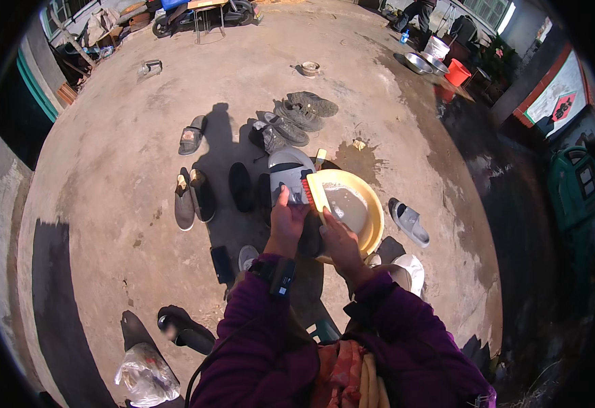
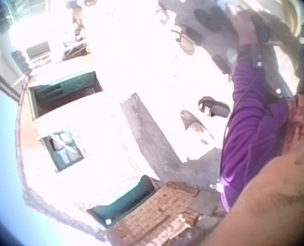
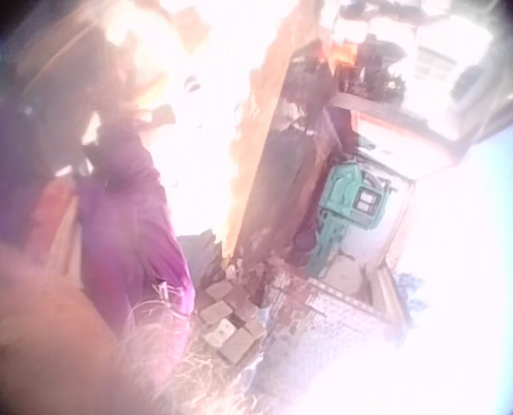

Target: The person scrubs a pair of black slippers with a brush over a yellow basin of soapy water, then scrubs a pair of grey slippers in the same way. The person repeatedly dips the slippers into the basin and scrubs the soles and uppers.

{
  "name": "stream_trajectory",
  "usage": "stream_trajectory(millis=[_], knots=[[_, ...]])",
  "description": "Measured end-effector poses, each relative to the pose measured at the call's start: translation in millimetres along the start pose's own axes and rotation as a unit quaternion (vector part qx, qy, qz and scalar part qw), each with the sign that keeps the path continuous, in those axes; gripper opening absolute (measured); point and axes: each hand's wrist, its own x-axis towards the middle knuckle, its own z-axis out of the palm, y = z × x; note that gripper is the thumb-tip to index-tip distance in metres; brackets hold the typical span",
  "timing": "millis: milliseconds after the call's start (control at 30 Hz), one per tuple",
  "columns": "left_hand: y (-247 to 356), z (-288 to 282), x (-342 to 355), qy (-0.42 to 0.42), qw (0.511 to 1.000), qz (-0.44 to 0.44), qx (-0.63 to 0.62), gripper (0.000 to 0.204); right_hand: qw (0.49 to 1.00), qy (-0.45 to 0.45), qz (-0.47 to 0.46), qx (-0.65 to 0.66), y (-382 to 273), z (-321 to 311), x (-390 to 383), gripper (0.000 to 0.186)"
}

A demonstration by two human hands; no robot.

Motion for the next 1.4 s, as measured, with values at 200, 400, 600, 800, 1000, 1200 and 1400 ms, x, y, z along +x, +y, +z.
stream_trajectory(millis=[200, 400, 600, 800, 1000, 1200, 1400], knots=[[-7.5, -9.3, 1.0, -0.016, 0.999, -0.006, 0.042, 0.032, 0.989, 0.021, 0.009, -0.144, 10.1, -0.8, 55.8, 0.039], [-13.2, 4.6, -9.5, -0.029, 0.993, -0.06, 0.098, 0.041, 0.966, 0.075, -0.091, -0.229, 1.1, -28.5, 86.1, 0.039], [-5.4, -0.1, 1.8, -0.036, 0.999, -0.005, 0.023, 0.056, 0.973, 0.066, -0.08, -0.206, -24.3, -8.7, 16.9, 0.044], [-20.6, -14.1, 14.0, 0.032, 0.999, 0.005, 0.04, 0.042, 0.893, 0.027, -0.076, -0.442, -11.3, 32.4, -2.6, 0.045], [-16.1, -13.3, 10.8, 0.033, 0.995, -0.008, 0.091, 0.043, 0.881, 0.042, -0.099, -0.461, -11.3, 26.1, 29.8, 0.047], [-17.5, -3.8, -0.9, 0.005, 0.984, -0.019, 0.177, 0.063, 0.907, 0.114, -0.029, -0.404, -12.1, 3.9, 41.4, 0.042], [1.7, -1.9, -5.3, -0.062, 0.994, -0.077, -0.042, 0.071, 0.911, 0.09, -0.067, -0.397, -4.2, -7.0, 22.2, 0.045]])
